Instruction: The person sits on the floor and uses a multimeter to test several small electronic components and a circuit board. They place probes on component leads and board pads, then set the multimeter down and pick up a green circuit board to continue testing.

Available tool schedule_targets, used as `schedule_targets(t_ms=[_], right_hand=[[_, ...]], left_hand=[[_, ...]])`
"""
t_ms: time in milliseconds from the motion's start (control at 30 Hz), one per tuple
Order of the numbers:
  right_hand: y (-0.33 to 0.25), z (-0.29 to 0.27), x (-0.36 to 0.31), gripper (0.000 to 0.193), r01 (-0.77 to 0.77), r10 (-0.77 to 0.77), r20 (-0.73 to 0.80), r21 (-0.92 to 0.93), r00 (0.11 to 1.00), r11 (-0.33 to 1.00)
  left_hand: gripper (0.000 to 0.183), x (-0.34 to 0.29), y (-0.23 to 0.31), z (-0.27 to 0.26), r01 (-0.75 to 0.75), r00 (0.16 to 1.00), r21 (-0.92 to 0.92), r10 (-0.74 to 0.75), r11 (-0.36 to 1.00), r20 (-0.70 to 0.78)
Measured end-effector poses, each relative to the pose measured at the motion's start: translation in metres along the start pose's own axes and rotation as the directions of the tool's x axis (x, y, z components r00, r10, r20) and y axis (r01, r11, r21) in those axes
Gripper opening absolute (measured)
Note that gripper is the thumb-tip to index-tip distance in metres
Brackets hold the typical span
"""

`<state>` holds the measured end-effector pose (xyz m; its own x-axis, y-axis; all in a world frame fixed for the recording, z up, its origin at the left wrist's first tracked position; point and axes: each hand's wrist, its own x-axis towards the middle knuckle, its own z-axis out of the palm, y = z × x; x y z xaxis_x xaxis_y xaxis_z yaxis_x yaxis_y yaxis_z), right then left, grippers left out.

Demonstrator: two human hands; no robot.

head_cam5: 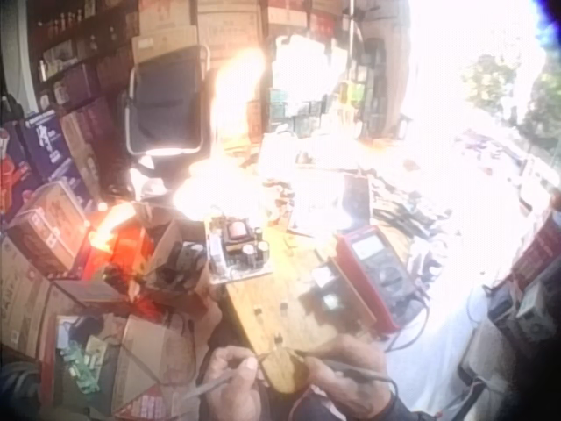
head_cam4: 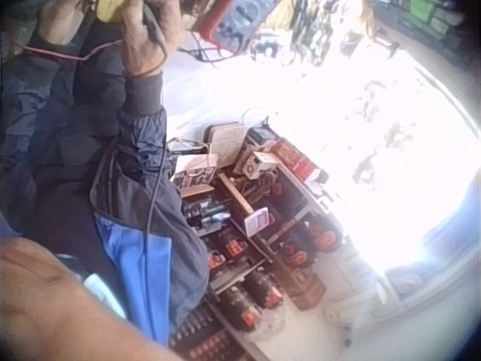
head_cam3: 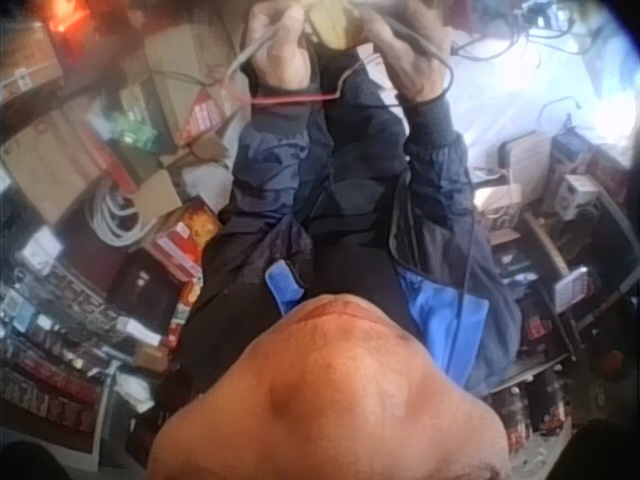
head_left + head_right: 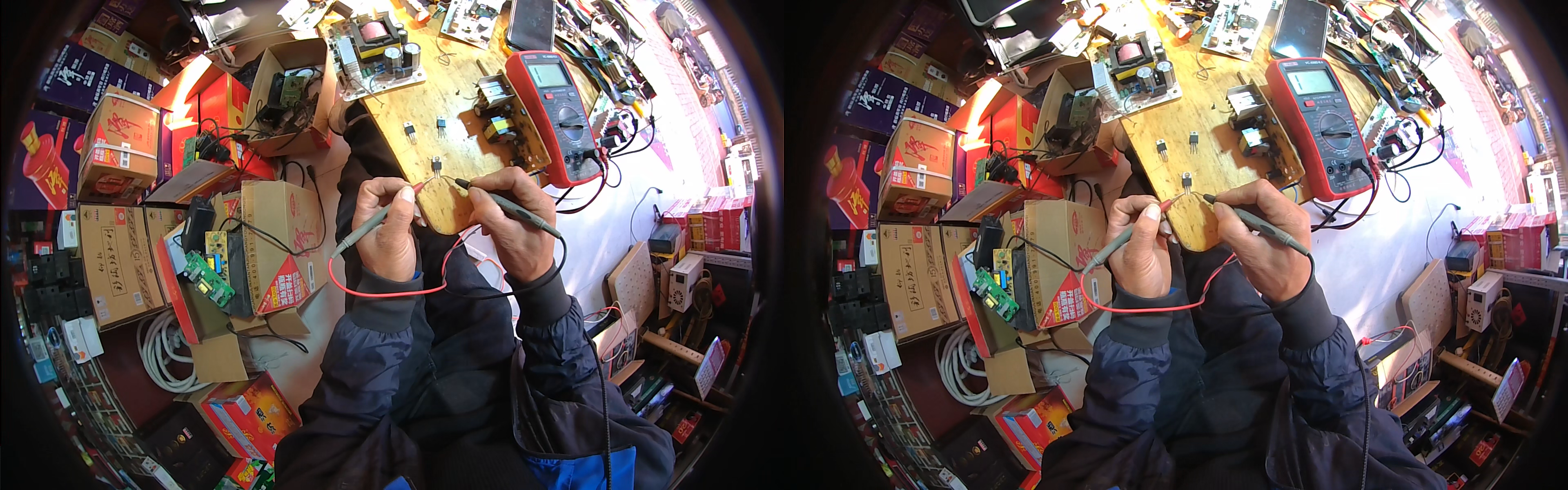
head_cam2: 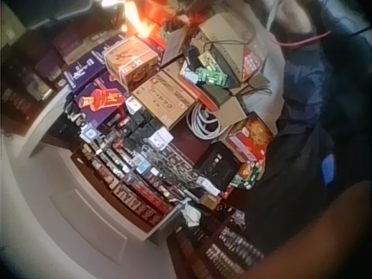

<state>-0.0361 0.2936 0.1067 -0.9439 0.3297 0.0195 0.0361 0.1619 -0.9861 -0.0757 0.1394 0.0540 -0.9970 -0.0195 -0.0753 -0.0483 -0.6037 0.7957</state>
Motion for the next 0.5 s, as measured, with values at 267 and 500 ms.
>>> schedule_targets(t_ms=[267,500], right_hand=[[0.003,-0.0011,0.0014,0.009,0.063,-0.062,0.024,-0.039,0.998,0.997],[0.0021,-0.0005,0.0006,0.01,0.02,-0.02,-0.006,-0.03,1.0,0.999]], left_hand=[[0.009,0.0005,-0.0003,-0.0001,-0.005,1.0,-0.008,0.005,1.0,0.003],[0.009,0.0004,-0.0007,-0.0008,-0.009,1.0,-0.019,0.009,1.0,0.014]])
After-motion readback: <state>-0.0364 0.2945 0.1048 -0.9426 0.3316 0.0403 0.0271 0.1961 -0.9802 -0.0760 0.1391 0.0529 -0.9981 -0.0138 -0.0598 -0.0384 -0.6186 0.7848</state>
